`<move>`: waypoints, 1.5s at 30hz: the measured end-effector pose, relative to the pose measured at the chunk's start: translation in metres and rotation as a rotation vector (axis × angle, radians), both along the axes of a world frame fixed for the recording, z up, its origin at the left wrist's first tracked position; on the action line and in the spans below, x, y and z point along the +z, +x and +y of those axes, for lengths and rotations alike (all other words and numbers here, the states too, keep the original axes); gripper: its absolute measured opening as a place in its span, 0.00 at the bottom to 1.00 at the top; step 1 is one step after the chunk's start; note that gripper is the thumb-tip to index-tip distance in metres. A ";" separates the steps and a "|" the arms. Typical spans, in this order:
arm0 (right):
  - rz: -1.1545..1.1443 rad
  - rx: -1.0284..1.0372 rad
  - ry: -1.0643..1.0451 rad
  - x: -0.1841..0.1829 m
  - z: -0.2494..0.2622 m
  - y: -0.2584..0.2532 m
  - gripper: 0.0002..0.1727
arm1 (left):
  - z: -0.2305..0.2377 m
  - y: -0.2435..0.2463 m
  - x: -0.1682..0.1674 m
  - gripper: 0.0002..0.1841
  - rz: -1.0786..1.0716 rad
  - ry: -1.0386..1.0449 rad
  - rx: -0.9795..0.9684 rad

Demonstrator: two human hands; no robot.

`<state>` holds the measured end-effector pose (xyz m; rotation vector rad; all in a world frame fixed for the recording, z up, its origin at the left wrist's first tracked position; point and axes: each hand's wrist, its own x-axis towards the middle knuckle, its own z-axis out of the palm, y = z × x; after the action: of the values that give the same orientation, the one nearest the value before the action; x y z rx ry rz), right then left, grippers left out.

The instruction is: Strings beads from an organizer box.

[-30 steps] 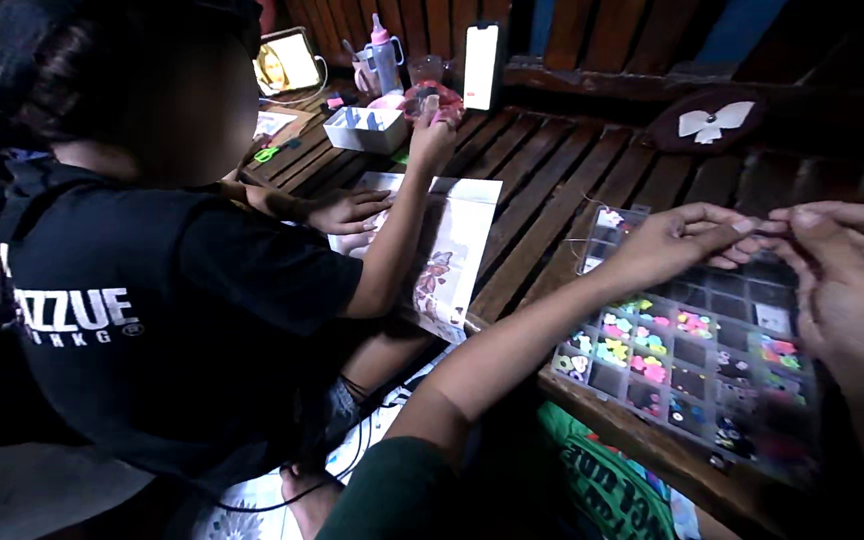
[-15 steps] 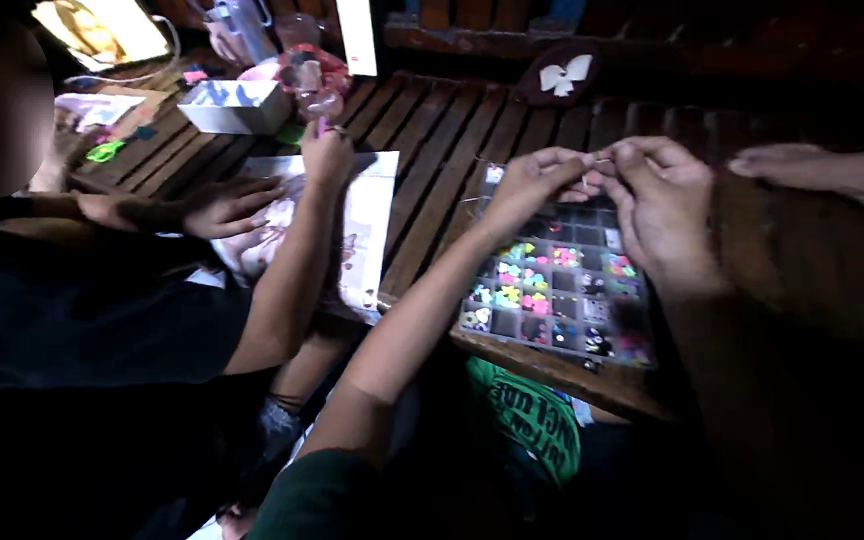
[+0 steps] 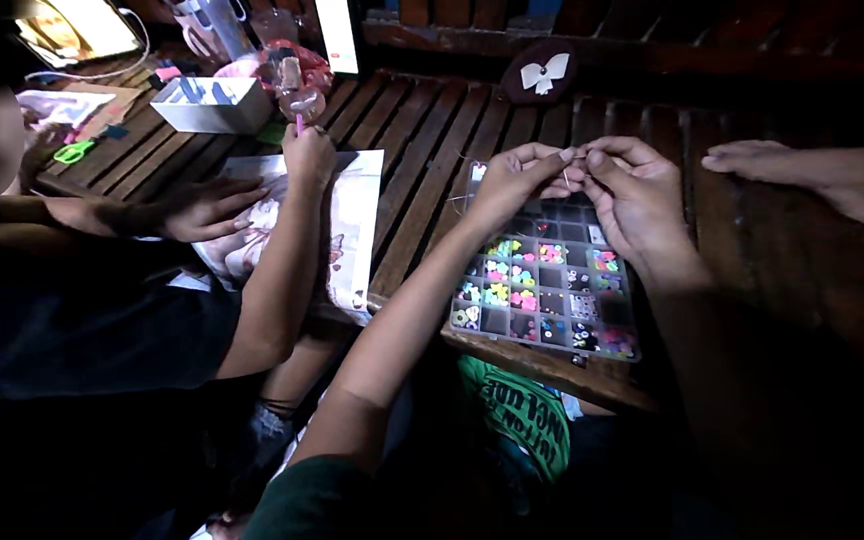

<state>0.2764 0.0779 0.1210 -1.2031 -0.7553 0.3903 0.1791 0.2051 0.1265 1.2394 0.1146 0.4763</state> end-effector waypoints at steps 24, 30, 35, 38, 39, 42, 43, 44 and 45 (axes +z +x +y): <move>-0.003 0.143 0.009 -0.009 -0.007 0.003 0.10 | -0.004 -0.002 0.005 0.06 -0.014 -0.013 0.011; 0.035 0.118 0.033 -0.007 0.000 0.007 0.11 | -0.004 -0.002 0.006 0.06 -0.008 0.003 0.014; 0.020 0.110 0.026 -0.007 0.000 0.006 0.10 | -0.003 0.000 0.005 0.06 -0.024 -0.013 0.010; 0.023 0.112 0.021 -0.007 0.000 0.007 0.11 | -0.003 0.000 0.004 0.06 -0.024 0.001 0.006; 0.023 0.115 0.023 -0.007 0.000 0.007 0.11 | -0.003 0.000 0.004 0.06 -0.026 0.003 0.006; 0.029 0.115 0.029 -0.007 -0.001 0.007 0.11 | -0.003 0.001 0.004 0.06 -0.032 -0.001 0.001; 0.029 0.116 0.025 -0.006 -0.001 0.007 0.10 | -0.003 0.001 0.004 0.06 -0.030 -0.001 0.000; 0.029 0.119 0.023 -0.006 -0.001 0.007 0.10 | -0.003 0.000 0.005 0.06 -0.026 -0.002 -0.001; 0.028 0.120 0.022 -0.006 -0.001 0.007 0.10 | -0.003 0.000 0.005 0.06 -0.023 -0.005 -0.004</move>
<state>0.2833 0.0769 0.1151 -1.1324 -0.8079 0.4960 0.1795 0.2023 0.1320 1.2286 0.0944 0.4864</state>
